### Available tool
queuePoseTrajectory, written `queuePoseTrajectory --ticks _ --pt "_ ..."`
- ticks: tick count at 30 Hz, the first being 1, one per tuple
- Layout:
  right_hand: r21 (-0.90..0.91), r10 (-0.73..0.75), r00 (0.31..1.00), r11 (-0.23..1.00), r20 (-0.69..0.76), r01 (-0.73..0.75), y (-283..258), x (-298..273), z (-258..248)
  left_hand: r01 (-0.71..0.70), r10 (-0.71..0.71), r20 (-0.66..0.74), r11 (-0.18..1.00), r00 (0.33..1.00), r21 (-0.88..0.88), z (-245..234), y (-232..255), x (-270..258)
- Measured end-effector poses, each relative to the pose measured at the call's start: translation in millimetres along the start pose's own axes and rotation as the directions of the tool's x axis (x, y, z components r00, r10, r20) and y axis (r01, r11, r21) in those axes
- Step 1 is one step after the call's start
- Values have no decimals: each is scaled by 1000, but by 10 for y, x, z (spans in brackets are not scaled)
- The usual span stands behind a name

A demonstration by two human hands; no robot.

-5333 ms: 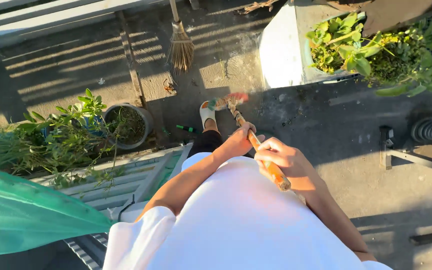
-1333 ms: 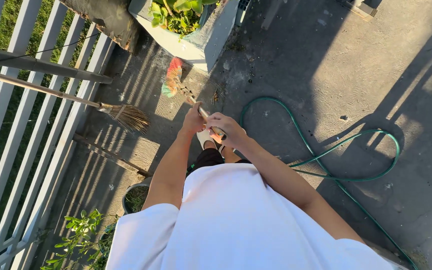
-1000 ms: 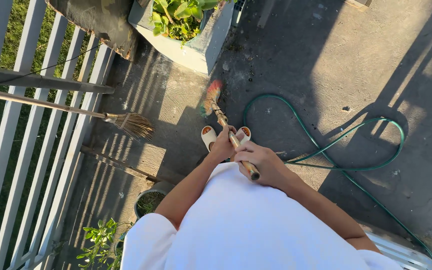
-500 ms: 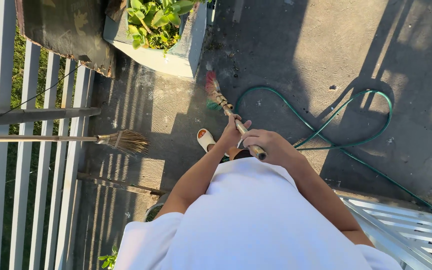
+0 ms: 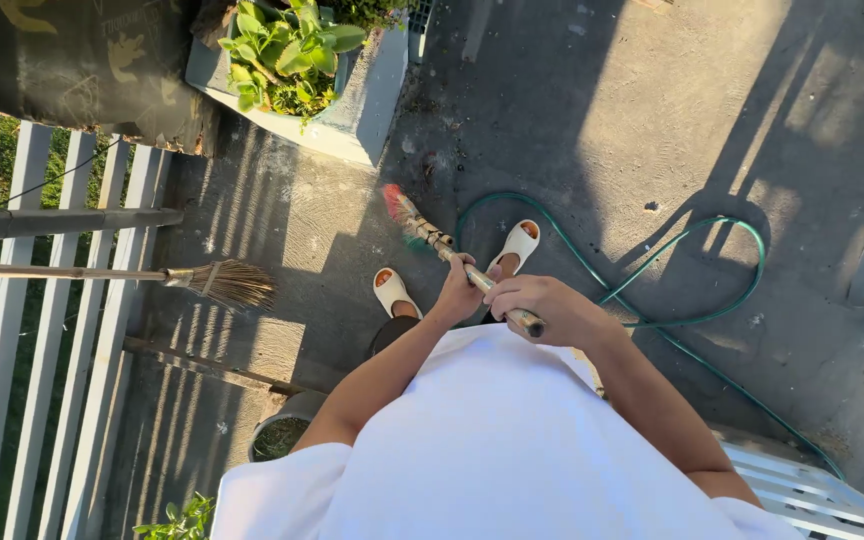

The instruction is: Pruning leaves from potted plants with shears and then sweeping the balcony floor with a broom.

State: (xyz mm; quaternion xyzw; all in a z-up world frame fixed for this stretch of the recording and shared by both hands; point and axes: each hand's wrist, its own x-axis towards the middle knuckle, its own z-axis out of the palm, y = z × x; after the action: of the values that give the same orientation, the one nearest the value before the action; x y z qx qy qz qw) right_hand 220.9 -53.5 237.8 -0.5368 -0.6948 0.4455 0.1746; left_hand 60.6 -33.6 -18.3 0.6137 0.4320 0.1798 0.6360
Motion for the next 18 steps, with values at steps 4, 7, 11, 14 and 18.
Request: queuePoseTrajectory --ticks 4,7,11,14,18 --pt "-69 -96 995 993 -1 96 594 0 -586 5 -6 -39 999 999 -43 546 149 881" --pt "-98 -129 992 987 4 128 877 -108 -1129 -213 208 -119 977 971 -27 943 517 1357" --pt "-162 -143 986 974 86 155 857 -397 -1718 36 -56 -31 894 998 -446 1219 1193 1364" --pt "-141 -206 970 964 131 224 939 -519 -1989 85 -104 -56 957 993 -276 1352 1454 1256" --pt "3 -209 959 977 193 212 1282 -474 -2029 -102 49 -188 953 981 -284 1710 804 1271"
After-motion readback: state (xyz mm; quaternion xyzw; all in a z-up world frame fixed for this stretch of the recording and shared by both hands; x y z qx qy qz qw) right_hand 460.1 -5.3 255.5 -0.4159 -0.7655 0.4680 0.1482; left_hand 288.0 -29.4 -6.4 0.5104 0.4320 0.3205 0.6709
